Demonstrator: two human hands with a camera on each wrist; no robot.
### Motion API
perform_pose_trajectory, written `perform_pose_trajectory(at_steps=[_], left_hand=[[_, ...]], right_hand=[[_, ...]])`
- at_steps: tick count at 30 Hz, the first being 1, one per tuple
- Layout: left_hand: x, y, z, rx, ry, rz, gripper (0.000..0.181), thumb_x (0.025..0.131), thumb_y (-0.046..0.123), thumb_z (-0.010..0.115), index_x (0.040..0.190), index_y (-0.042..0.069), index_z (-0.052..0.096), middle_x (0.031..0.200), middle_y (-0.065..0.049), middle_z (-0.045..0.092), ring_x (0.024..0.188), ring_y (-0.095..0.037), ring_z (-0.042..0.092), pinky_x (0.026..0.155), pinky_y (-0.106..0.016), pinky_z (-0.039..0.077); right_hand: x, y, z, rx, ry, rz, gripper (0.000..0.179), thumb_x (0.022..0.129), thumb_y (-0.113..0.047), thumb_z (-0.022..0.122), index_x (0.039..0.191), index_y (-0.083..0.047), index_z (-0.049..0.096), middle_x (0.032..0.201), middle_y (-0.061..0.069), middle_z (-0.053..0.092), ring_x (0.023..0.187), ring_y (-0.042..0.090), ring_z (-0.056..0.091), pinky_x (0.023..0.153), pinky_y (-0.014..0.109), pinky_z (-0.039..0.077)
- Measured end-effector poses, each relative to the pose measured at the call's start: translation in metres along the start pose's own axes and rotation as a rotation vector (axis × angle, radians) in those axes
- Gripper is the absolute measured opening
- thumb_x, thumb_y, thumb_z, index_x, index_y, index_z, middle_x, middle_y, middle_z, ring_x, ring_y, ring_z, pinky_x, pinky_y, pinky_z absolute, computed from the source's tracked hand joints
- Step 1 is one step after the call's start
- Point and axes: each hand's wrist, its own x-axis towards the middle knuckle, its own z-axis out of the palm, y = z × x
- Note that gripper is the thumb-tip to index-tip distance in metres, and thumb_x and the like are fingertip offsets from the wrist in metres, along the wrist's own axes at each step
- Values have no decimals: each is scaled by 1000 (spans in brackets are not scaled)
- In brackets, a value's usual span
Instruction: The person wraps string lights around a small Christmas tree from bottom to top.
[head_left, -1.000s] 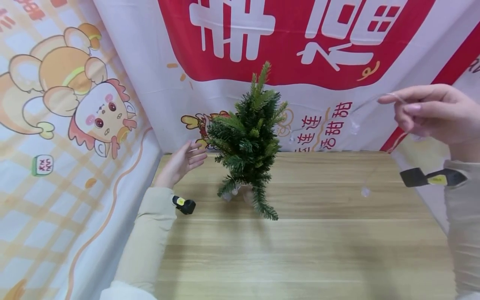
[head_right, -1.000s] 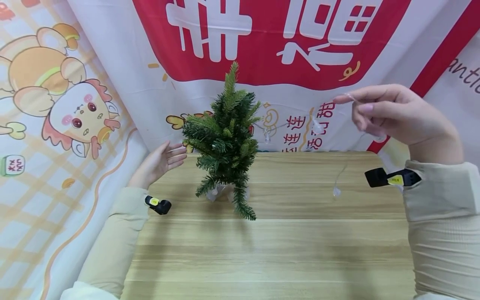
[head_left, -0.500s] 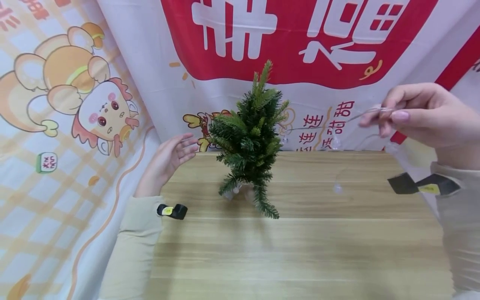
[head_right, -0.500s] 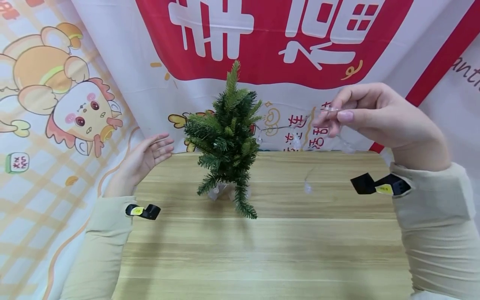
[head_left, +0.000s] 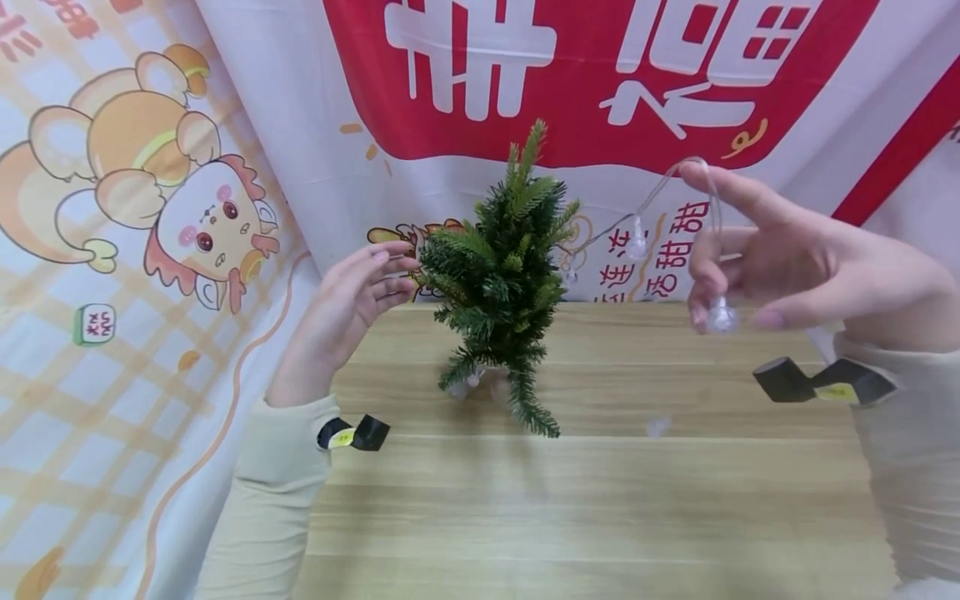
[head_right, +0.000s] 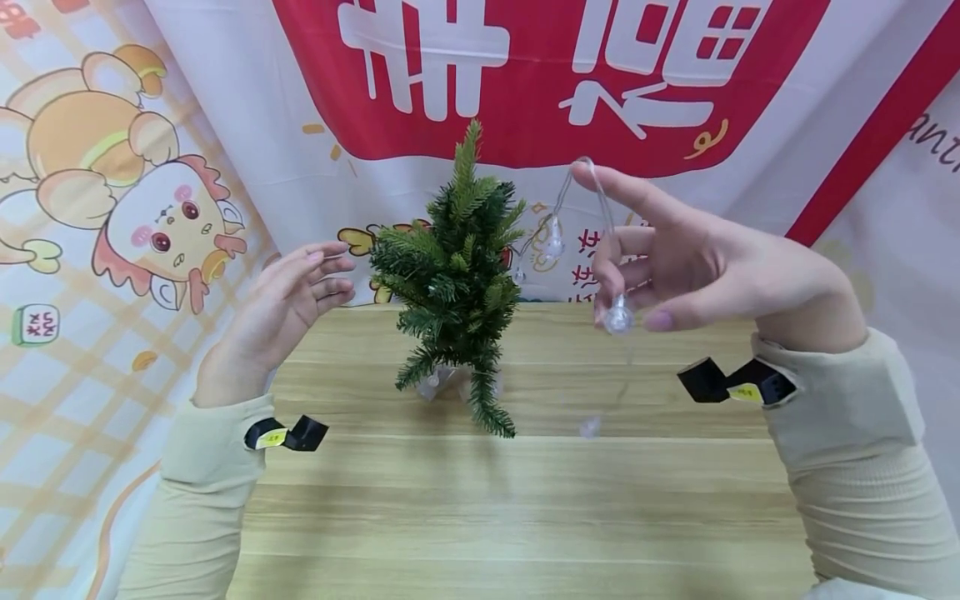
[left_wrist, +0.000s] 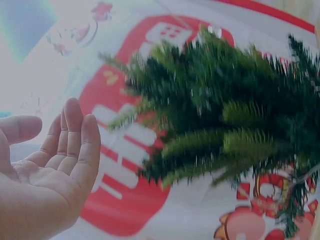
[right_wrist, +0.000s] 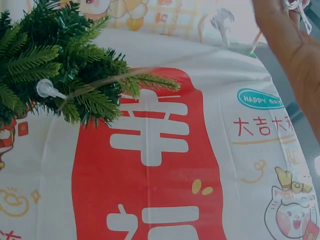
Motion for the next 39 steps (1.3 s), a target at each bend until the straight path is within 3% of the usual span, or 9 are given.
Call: perform_pose_trajectory(at_steps=[2, 4, 10, 14, 17, 23, 30, 34, 39], left_hand=[[0, 2, 7, 16, -15, 0, 23, 103, 15, 39, 110, 15, 60, 99, 3, 67, 85, -10, 64, 85, -22, 55], [0, 2, 13, 32, -34, -2, 23, 103, 14, 37, 112, 14, 58, 99, 4, 66, 85, -10, 64, 86, -22, 55], [4, 3, 33, 49, -107, -19, 26, 103, 14, 35, 121, 6, 53, 99, 5, 66, 87, -9, 64, 85, -23, 55], [8, 2, 49, 56, -168, -35, 38, 103, 18, 37, 132, -5, 46, 103, 4, 66, 92, -10, 64, 86, -22, 55], [10, 1, 59, 87, -196, -50, 43, 103, 20, 37, 135, -7, 42, 106, 4, 64, 95, -11, 64, 89, -22, 55], [16, -1, 77, 173, -229, -81, 40, 104, 21, 36, 134, -2, 47, 117, -5, 61, 104, -19, 62, 94, -27, 54], [24, -5, 92, 135, -296, -19, 42, 104, 19, 30, 135, -4, 45, 138, -21, 50, 127, -39, 47, 104, -35, 48], [27, -6, 97, 99, -339, 34, 48, 103, 21, 21, 136, -8, 41, 141, -26, 45, 129, -38, 46, 112, -43, 40], [31, -6, 99, 47, -340, 59, 54, 102, 24, 16, 137, -9, 39, 141, -28, 45, 124, -28, 52, 115, -52, 33]], right_hand=[[3, 0, 0, -8, 10, 25, 98, 84, 26, 41, 147, -8, -27, 123, 18, 45, 116, 29, 51, 91, 33, 57], [3, -2, 2, -59, 84, 79, 97, 81, 31, 39, 149, -6, -20, 120, 17, 48, 110, 25, 54, 86, 30, 58], [-2, -7, 11, -347, 477, 341, 65, 86, 24, 45, 145, -1, 34, 100, 11, 65, 86, 18, 63, 65, 23, 57], [-1, -6, 13, -344, 568, 359, 57, 87, 22, 46, 140, 2, 42, 99, 14, 66, 85, 22, 63, 65, 25, 58], [2, -5, 15, -311, 572, 334, 56, 87, 23, 43, 140, 5, 40, 100, 17, 64, 87, 26, 62, 72, 30, 60], [10, -3, 16, -273, 593, 352, 50, 91, 18, 40, 138, 2, 43, 99, 14, 65, 85, 27, 62, 73, 32, 60], [22, 12, 4, -146, 356, 101, 56, 88, 24, 23, 138, 7, 42, 103, 9, 62, 91, 18, 60, 75, 25, 58], [32, 20, 0, -117, 306, 22, 54, 90, 19, 20, 137, 7, 44, 96, 8, 58, 86, 18, 56, 65, 26, 54], [42, 29, -6, -37, 273, -18, 49, 95, 10, 18, 136, 7, 45, 94, 7, 57, 85, 17, 55, 66, 27, 54]])
